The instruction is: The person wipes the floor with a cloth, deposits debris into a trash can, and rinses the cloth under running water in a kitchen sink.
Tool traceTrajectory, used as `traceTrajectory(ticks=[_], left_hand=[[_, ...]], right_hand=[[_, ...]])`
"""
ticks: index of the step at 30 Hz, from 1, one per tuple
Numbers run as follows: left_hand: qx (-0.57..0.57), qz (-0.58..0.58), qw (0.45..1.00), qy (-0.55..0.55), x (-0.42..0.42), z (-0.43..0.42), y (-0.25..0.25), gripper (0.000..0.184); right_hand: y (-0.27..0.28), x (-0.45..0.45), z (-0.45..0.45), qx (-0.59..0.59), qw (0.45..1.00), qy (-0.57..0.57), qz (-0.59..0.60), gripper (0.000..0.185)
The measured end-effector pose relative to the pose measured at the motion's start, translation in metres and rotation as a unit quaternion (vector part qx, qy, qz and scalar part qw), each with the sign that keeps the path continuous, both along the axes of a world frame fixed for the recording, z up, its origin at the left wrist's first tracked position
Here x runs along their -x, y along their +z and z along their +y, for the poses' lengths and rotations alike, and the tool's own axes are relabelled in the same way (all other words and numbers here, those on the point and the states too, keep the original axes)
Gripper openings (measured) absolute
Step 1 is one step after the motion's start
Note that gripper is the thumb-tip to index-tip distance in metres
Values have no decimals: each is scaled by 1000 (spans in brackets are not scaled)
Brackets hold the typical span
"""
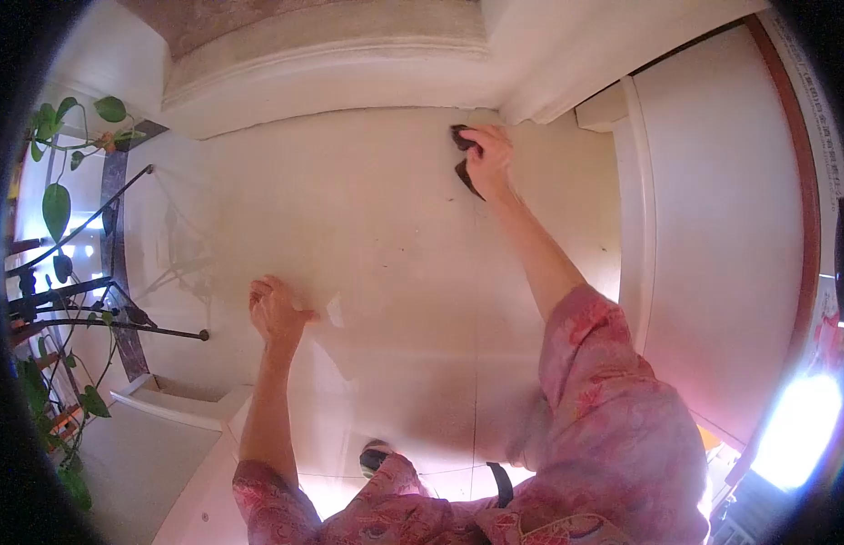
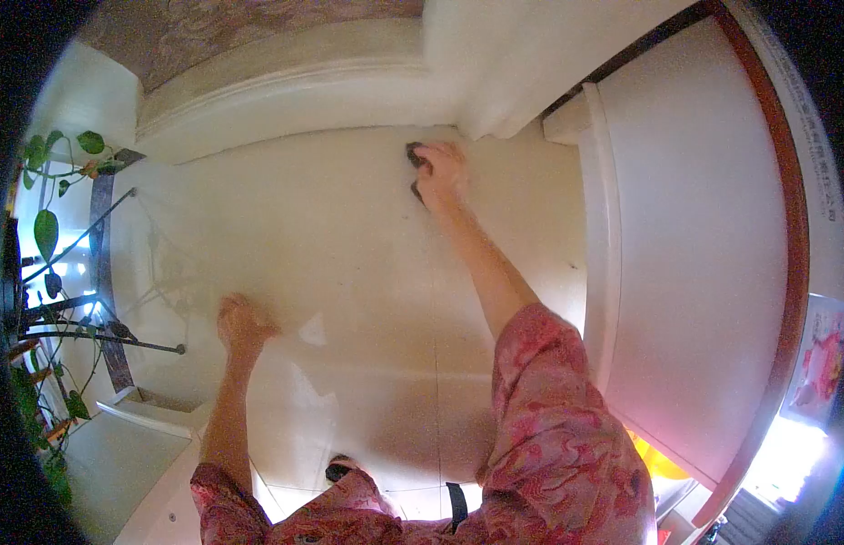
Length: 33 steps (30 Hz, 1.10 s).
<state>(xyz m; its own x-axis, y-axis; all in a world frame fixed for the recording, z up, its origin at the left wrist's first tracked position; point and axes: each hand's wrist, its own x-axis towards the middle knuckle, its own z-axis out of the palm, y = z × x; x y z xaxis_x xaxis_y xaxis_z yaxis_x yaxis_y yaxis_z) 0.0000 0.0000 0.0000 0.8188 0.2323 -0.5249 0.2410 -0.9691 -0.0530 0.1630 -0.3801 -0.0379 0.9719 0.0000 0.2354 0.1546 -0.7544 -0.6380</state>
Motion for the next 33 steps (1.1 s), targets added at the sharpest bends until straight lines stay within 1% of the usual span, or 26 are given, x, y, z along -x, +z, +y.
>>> traceTrajectory(ticks=[2, 3, 5, 6, 7, 9, 10, 12, 13, 15, 16, 18, 21, 23, 25, 27, 28, 30, 32, 33], left_hand=[[-44, -123, 989, -67, 10, 4, -10, 101], [-48, -107, 991, -66, 19, 13, -5, 101], [-6, -103, 993, -56, 6, 7, -6, 98], [-4, -103, 993, -55, 3, 4, -6, 98], [-3, -87, 995, -41, 3, 3, -3, 97], [-1, -77, 997, -22, 3, 1, -2, 96], [-5, -98, 995, -37, 4, 1, -2, 95], [-11, -118, 992, -48, 7, 4, -6, 94], [-6, -140, 988, -64, 9, 6, -11, 94], [-4, -158, 985, -73, 13, 8, -11, 94], [13, -139, 989, -51, 9, 5, -5, 93], [30, -127, 991, -27, 3, 2, 0, 93], [10, -136, 990, -27, 2, 2, 0, 91], [9, -116, 993, -28, 0, 3, 2, 90], [12, -122, 992, -15, 0, 1, -2, 92], [13, -129, 992, 0, 1, 0, 1, 93], [31, -111, 993, 7, 0, -1, 3, 95], [44, -93, 995, 15, 4, 3, 1, 97], [46, -93, 994, -20, 8, 9, -16, 100], [44, -95, 994, -13, 7, 10, -12, 100]], right_hand=[[6, 8, -2, -29, 995, -77, -57, 35], [-4, 12, 7, -32, 996, -76, -40, 35], [-14, -14, 4, 43, 975, -156, -155, 33], [-10, -17, 7, 84, 976, -132, -151, 32], [-13, -12, 19, 84, 977, -131, -148, 32], [-15, 0, 43, 69, 995, 37, -57, 34], [-10, 8, 46, 70, 995, 41, -59, 34], [-4, 20, 55, -64, 991, 114, -31, 32], [-5, 16, 53, -66, 990, 120, -32, 32], [-6, 12, 41, 3, 996, -28, -88, 36], [-7, 15, 43, 1, 996, -23, -88, 36], [-8, 17, 51, 112, 990, -58, -60, 47], [-14, -4, 89, 103, 993, -46, -39, 47], [-27, -16, 126, 106, 993, 24, -55, 48], [-28, -13, 173, 22, 992, 108, -62, 50], [-24, -10, 210, 51, 965, 250, -51, 53], [-19, -7, 216, 50, 965, 252, -56, 53], [-8, 4, 229, 30, 927, 374, 4, 50], [4, 10, 211, 22, 963, 270, 4, 43], [4, 4, 197, 22, 982, 187, 20, 40]])
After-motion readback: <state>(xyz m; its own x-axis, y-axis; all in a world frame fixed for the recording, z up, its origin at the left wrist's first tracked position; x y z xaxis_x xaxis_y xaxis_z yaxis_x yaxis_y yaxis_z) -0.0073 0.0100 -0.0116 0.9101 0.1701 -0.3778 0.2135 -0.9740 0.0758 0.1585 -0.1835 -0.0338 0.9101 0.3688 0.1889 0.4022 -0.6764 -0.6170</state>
